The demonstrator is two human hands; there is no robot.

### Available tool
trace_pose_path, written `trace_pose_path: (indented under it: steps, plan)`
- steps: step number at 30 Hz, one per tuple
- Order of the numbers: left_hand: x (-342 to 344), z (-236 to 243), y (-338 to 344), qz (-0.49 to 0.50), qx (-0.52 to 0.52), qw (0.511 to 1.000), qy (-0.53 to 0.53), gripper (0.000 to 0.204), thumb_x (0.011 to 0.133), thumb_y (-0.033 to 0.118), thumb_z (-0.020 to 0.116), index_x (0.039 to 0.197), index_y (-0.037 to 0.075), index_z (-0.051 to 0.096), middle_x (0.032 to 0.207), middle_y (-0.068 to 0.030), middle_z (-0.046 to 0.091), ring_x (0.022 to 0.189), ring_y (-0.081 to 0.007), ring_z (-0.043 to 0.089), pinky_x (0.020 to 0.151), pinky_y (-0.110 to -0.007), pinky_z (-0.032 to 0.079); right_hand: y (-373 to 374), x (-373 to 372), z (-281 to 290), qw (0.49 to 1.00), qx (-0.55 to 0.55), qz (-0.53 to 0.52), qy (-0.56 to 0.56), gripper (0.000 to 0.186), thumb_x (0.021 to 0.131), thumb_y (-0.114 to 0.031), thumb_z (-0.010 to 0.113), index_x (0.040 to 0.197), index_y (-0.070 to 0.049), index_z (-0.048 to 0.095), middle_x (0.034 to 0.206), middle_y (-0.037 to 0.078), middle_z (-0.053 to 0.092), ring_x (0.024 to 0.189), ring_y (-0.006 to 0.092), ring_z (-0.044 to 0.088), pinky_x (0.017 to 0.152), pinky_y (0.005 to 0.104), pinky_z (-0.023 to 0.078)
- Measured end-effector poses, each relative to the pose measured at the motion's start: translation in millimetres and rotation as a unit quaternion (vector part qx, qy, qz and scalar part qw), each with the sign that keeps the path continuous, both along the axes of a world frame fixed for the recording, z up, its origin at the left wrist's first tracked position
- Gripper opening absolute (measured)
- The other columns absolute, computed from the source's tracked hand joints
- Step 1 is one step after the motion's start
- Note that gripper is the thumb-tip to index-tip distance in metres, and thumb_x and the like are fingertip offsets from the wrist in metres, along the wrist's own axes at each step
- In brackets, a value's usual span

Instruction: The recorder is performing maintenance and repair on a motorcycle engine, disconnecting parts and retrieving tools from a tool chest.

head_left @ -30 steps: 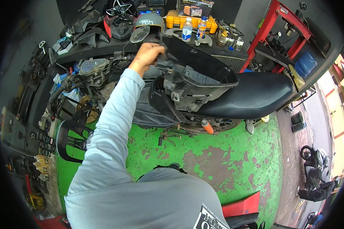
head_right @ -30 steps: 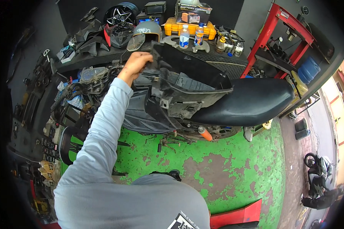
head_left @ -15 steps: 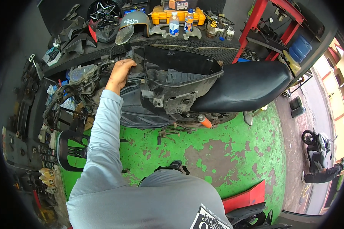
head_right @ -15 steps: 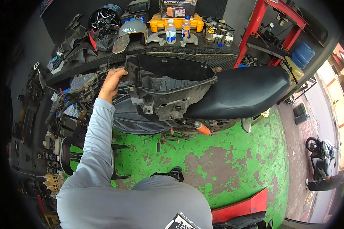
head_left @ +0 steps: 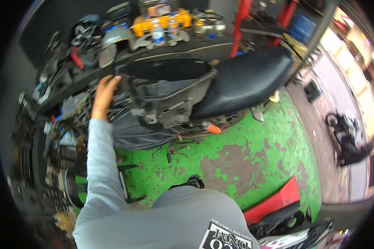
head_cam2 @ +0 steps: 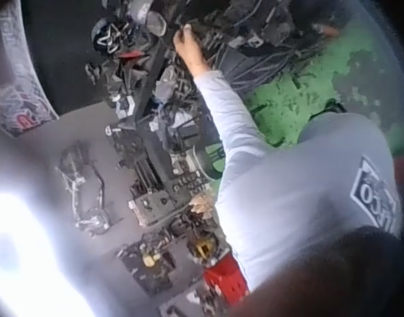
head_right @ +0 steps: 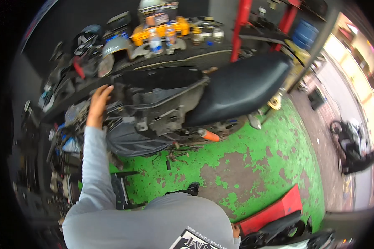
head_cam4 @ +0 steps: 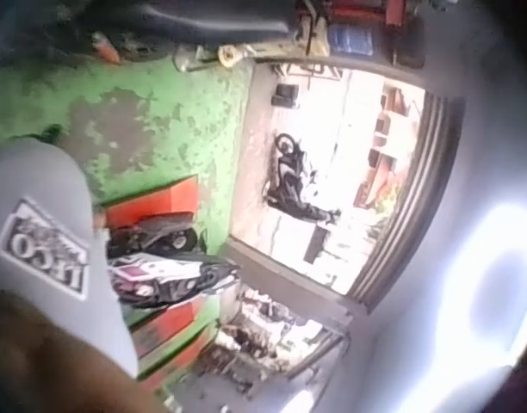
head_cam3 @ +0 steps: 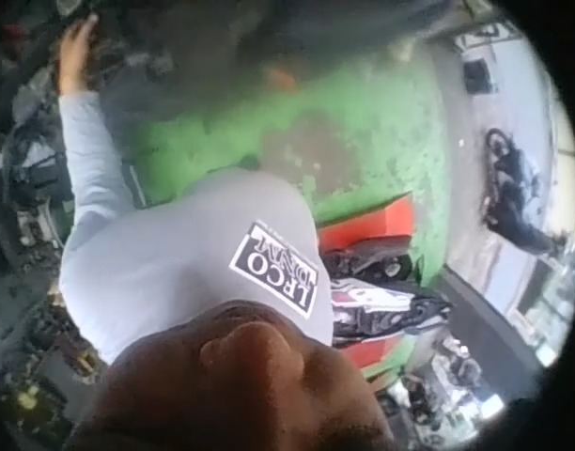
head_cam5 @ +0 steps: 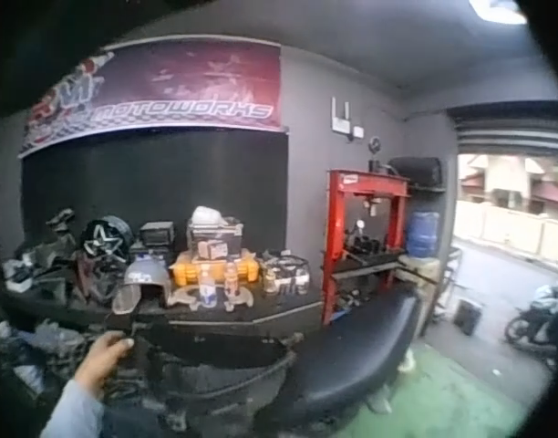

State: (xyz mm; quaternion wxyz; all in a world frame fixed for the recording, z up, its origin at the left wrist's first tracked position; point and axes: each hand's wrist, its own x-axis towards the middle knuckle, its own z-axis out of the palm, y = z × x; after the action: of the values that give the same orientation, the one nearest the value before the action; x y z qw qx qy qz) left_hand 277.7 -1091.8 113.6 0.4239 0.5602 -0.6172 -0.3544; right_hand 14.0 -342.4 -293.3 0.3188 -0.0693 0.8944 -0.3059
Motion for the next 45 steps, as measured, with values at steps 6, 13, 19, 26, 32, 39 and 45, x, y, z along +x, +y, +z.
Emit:
trace_pose_path:
  steps: [6,13,19,26,32,39,45]
  plan:
    - [-14.7,43.5,16.8,-0.039,-0.352,0.932,-0.080,0.039,0.100,0.021,0.062,0.132,-0.002,0.062,0.134,-0.0178,0.064,0.123,-0.0260,0.060,0.105,-0.036,0.044,1.2,21.7,38.6,0.980,-0.043,-0.167,0.097,0.030,0.094,-0.029,0.068,0.092,0.001,0.064,0.083,0.015,0.069,0.073,0.0253,0.063,0.069,0.0398,0.050]
    - [-184.4,63.4,123.5,-0.196,-0.448,0.870,0.062,0.038,0.104,0.021,0.056,0.131,-0.005,0.061,0.132,-0.0199,0.064,0.122,-0.0288,0.062,0.107,-0.037,0.047,-13.1,20.9,125.8,0.896,-0.203,-0.359,0.164,0.034,0.096,-0.028,0.068,0.115,0.000,0.065,0.107,0.017,0.072,0.098,0.0231,0.070,0.084,0.0353,0.054]
    - [-333.8,-1.6,317.1,-0.545,-0.232,0.799,0.105,0.032,0.103,0.006,0.051,0.134,-0.001,0.056,0.134,-0.0142,0.060,0.125,-0.0232,0.057,0.106,-0.037,0.047,64.7,54.9,186.6,0.761,-0.202,-0.509,0.349,0.017,0.094,-0.017,0.070,0.098,-0.001,0.070,0.078,0.007,0.069,0.069,0.0135,0.063,0.065,0.0301,0.050]
    - [-380.8,-62.3,517.6,-0.739,-0.133,0.656,0.074,0.041,0.099,0.002,0.054,0.139,0.003,0.052,0.127,-0.0099,0.058,0.117,-0.0185,0.055,0.102,-0.032,0.042,242.0,109.3,126.2,0.500,-0.153,-0.763,0.381,0.022,0.098,-0.018,0.065,0.085,-0.001,0.065,0.071,0.000,0.063,0.064,0.0077,0.054,0.059,0.0280,0.043]
    - [-386.4,-119.2,627.6,-0.817,-0.091,0.568,-0.047,0.049,0.093,-0.005,0.056,0.140,0.006,0.049,0.135,-0.0071,0.051,0.112,-0.0171,0.055,0.091,-0.029,0.045,344.5,143.0,78.1,0.467,-0.018,-0.829,0.307,0.020,0.094,-0.020,0.067,0.088,-0.001,0.065,0.074,0.009,0.067,0.065,0.0166,0.061,0.063,0.0339,0.048]
    - [-374.1,-196.0,686.7,-0.868,-0.055,0.475,-0.136,0.046,0.092,-0.008,0.055,0.136,0.007,0.051,0.138,-0.0100,0.047,0.100,-0.0167,0.062,0.081,-0.030,0.051,377.5,87.7,23.2,0.664,-0.065,-0.718,0.200,0.039,0.086,-0.037,0.075,0.098,-0.001,0.071,0.091,0.017,0.073,0.084,0.0340,0.071,0.080,0.0410,0.054]
    - [-379.2,-192.7,746.8,-0.893,-0.049,0.409,-0.180,0.048,0.092,-0.007,0.058,0.137,0.007,0.051,0.140,-0.0112,0.046,0.100,-0.0176,0.063,0.083,-0.031,0.053,366.0,27.4,13.4,0.742,0.012,-0.667,0.059,0.068,0.092,-0.060,0.058,0.126,-0.002,0.065,0.122,0.021,0.069,0.120,0.0371,0.062,0.101,0.0445,0.046]
